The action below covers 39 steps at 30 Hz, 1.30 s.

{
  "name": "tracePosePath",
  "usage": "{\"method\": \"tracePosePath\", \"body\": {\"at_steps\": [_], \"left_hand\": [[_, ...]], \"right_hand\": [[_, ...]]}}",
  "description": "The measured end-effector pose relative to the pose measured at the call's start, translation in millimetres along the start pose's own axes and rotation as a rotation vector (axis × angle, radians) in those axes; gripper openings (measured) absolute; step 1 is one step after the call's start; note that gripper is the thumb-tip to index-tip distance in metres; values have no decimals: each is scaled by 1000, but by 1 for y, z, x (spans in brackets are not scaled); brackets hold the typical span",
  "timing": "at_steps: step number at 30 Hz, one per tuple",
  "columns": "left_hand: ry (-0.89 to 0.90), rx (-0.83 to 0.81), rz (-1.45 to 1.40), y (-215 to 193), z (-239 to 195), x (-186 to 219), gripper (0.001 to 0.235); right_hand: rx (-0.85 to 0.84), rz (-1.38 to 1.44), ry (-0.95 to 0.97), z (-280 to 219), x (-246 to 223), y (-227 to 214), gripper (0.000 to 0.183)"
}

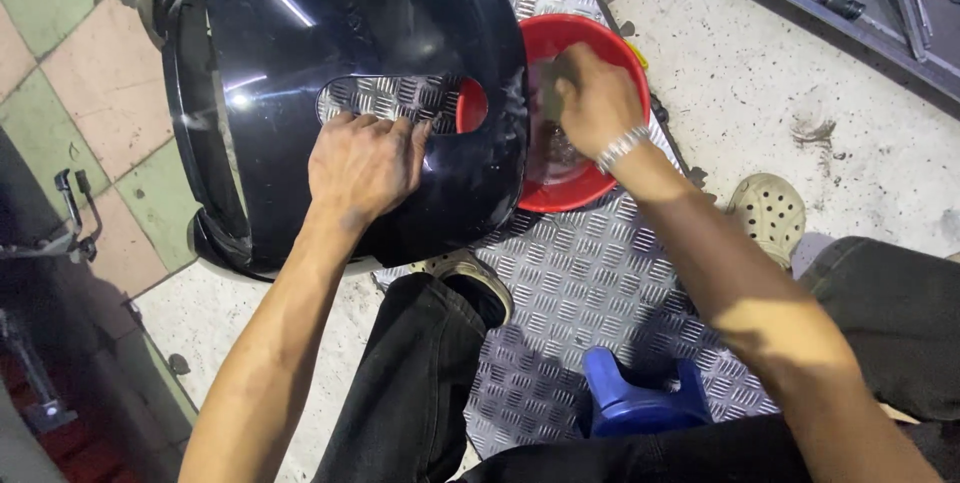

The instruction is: The person sits on a stool and scrubs a black motorcycle fender with a sanding block, repeatedly dipping it into a red basin of soapy water. The person holds the fender with one hand while scrubbing the surface with the other, then flips the fender over to clean the other side.

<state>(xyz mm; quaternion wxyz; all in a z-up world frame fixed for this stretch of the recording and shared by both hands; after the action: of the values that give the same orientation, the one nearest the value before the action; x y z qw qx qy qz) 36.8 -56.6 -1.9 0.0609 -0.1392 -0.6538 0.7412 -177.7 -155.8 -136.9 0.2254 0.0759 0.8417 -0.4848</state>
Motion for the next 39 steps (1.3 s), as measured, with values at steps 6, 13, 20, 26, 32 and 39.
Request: {"method": "tracePosePath", "body": {"at_steps": [6, 13, 20, 26, 32, 39], "left_hand": [[-50, -74, 73, -14, 7, 7, 36], [-67, -110, 84, -9, 8, 1, 41], [-65, -114, 85, -9, 6, 4, 40], [-1, 28, 84, 7, 0, -2, 38], [5, 9, 70, 6, 1, -1, 36], [20, -70, 14, 7, 0, 1, 36]], "right_hand": [[163, 638, -436, -19, -53, -29, 32], [416, 825, -325, -8, -26, -42, 34], [468, 824, -370, -12, -38, -17, 45], [578, 494, -320, -85, -34, 26, 40], [381, 300, -387, -143, -86, 32, 73], [358, 263, -279, -96, -87, 42, 87]]}}
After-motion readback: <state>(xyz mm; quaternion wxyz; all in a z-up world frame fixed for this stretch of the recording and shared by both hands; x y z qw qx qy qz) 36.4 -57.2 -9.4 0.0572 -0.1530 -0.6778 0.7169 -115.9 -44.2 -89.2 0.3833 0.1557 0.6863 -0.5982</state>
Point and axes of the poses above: each hand's wrist, its own z-axis towards the middle knuckle, its own y-axis out of the palm, x = y × z, the point moved 8 cm from there along z, towards the middle knuckle, and after that the axes turned 1 degree about -y, right-handed, at the moved point
